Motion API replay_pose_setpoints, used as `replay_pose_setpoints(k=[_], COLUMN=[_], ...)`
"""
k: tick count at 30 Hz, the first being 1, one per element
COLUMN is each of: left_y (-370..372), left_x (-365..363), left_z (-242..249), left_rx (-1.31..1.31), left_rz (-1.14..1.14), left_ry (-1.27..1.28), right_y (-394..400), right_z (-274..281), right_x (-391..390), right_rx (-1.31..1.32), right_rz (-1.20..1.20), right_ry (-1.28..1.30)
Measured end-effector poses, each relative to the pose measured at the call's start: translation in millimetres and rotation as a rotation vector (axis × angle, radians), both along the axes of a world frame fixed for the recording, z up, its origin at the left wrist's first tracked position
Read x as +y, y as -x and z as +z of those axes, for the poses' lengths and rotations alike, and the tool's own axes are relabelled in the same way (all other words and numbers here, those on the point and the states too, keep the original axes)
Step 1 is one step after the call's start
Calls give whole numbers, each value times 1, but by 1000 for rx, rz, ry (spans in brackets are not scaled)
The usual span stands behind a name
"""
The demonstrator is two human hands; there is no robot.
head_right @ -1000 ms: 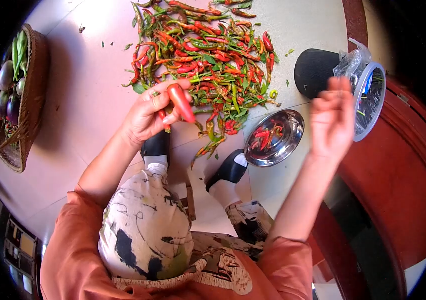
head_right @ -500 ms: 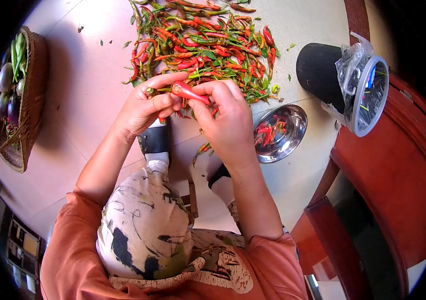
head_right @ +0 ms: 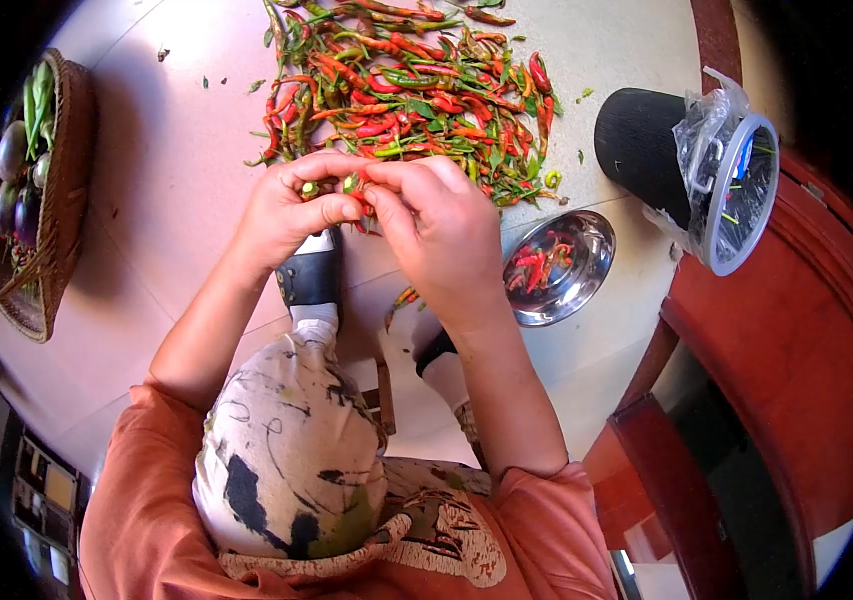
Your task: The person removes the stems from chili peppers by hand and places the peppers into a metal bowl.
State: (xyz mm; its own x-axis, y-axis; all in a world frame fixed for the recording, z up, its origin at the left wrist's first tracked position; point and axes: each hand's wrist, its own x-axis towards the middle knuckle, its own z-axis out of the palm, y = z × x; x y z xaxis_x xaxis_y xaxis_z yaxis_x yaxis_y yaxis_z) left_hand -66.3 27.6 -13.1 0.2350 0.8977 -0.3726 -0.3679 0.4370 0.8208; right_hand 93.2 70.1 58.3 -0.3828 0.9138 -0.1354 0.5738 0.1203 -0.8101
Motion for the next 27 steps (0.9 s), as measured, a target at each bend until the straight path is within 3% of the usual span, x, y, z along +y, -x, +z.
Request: replay_pose_setpoints(k=[3,9,12,18,22,25,27], left_y=[1,-4,1,9,13,11,8], left_x=[2,-2,-1,-2,-5,-7,-8], left_z=[7,-4,1,2,8,0,-2], left_rx=[-54,60,112,295,157,271,201], left_rz=[-59,19,-46,-80,-89,-87,-50], left_ry=[147,-39,-24,-270,-98,-167,-129], right_y=[-2,-5,-5,5,9,13,13], right_z=[0,1,-1,-1,-15,-23,-28], right_x=[3,6,6,-1,-8,-16,-18], right_rx=[-61,-96,-96,-70,-53,-91,-74], right_rz=[-31,47,71,23,36,-32,-143], right_ry=[11,11,22,139,62,-38,12])
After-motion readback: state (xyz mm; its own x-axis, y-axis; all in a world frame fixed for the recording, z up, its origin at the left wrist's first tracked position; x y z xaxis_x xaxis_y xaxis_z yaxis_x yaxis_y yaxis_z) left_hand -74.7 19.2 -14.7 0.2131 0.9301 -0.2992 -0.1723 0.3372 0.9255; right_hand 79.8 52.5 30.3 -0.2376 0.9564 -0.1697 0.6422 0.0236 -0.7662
